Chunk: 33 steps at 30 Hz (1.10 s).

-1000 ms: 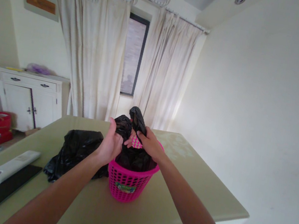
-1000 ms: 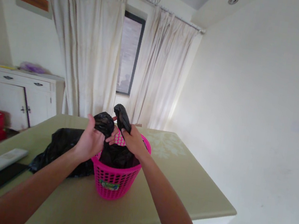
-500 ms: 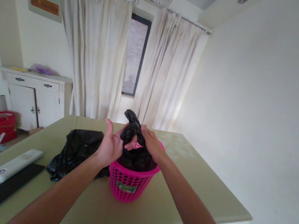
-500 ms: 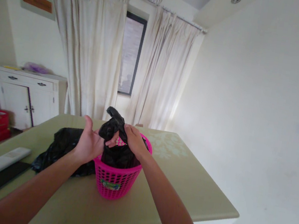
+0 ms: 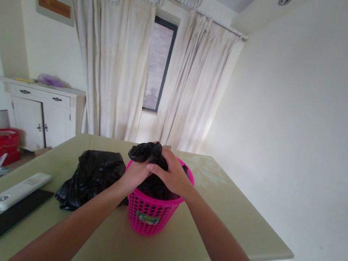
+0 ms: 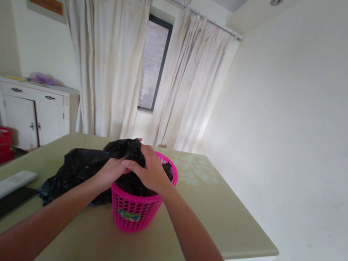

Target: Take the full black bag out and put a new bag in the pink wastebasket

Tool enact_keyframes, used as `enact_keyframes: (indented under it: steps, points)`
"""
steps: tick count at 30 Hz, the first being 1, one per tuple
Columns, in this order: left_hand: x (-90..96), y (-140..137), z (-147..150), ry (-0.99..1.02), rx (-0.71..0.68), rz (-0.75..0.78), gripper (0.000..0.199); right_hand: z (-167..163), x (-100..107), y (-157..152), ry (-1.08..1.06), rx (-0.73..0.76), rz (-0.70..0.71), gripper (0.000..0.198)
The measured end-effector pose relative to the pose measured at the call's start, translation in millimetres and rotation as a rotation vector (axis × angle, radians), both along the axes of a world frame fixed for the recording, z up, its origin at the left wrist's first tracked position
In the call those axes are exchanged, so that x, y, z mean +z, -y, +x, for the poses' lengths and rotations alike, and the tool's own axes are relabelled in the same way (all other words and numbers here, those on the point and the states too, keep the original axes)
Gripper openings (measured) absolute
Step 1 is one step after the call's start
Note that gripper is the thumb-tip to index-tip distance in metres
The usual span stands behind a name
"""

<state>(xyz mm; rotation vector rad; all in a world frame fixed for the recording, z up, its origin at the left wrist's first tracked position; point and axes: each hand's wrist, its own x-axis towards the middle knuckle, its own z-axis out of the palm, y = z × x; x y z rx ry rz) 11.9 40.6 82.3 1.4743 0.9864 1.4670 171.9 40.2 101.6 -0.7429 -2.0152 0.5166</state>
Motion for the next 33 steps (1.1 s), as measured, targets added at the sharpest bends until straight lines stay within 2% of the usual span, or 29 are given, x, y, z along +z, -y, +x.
enact_keyframes:
  steps: [1,5,8,11,13,17,20,23,25,26,28,30,31,33]
  points:
    - [0.0,-0.4,1.2,0.004,-0.026,0.021,0.05,-2.0,0.1,-0.6,-0.014,-0.025,-0.012,0.034]
    - [-4.6,-0.5,-0.6,0.003,-0.105,0.045,0.059,-4.9,-3.0,-11.7,-0.168,-0.043,-0.199,0.046]
    - [-11.3,0.2,-12.1,-0.174,-0.136,0.24,0.05,-3.3,-8.4,-25.3,-0.363,-0.062,-0.369,0.042]
    - [-14.6,0.8,-22.9,-0.393,-0.129,0.469,0.073,-2.1,-14.2,-37.0,-0.463,-0.034,-0.502,0.037]
    - [-13.6,0.8,-25.7,-0.49,-0.114,0.527,0.079,-1.7,-17.3,-41.1,-0.431,0.003,-0.514,0.038]
    - [-6.6,-0.1,-24.9,-0.506,-0.089,0.545,0.074,1.4,-20.2,-36.5,-0.227,0.05,-0.464,0.022]
    - [-2.1,-1.5,-25.0,-0.456,-0.021,0.561,0.061,7.1,-18.2,-24.8,-0.176,0.078,-0.517,0.021]
    - [-1.9,-4.4,-25.2,-0.402,-0.004,0.517,0.043,14.7,-12.4,-13.1,-0.135,0.221,-0.57,0.025]
    - [-4.2,-7.7,-23.6,-0.387,-0.042,0.43,0.034,18.5,-8.7,-7.1,0.038,0.235,-0.493,0.023]
    - [-5.9,-9.9,-22.1,-0.374,-0.056,0.387,0.03,19.5,-7.6,-4.5,0.144,0.174,-0.405,0.02]
    - [-8.9,-14.4,-18.0,-0.305,-0.052,0.316,0.024,19.5,-7.6,0.4,0.283,-0.048,-0.18,0.015]
    - [-9.9,-17.3,-13.4,-0.196,-0.037,0.235,0.026,17.5,-9.7,5.4,0.284,-0.262,0.036,0.025]
    - [-9.2,-17.4,-11.1,-0.15,-0.037,0.188,0.03,16.1,-10.9,8.0,0.263,-0.31,0.13,0.036]
    - [-5.4,-15.0,-7.1,-0.099,-0.065,0.094,0.037,13.3,-12.2,12.6,0.258,-0.278,0.306,0.042]
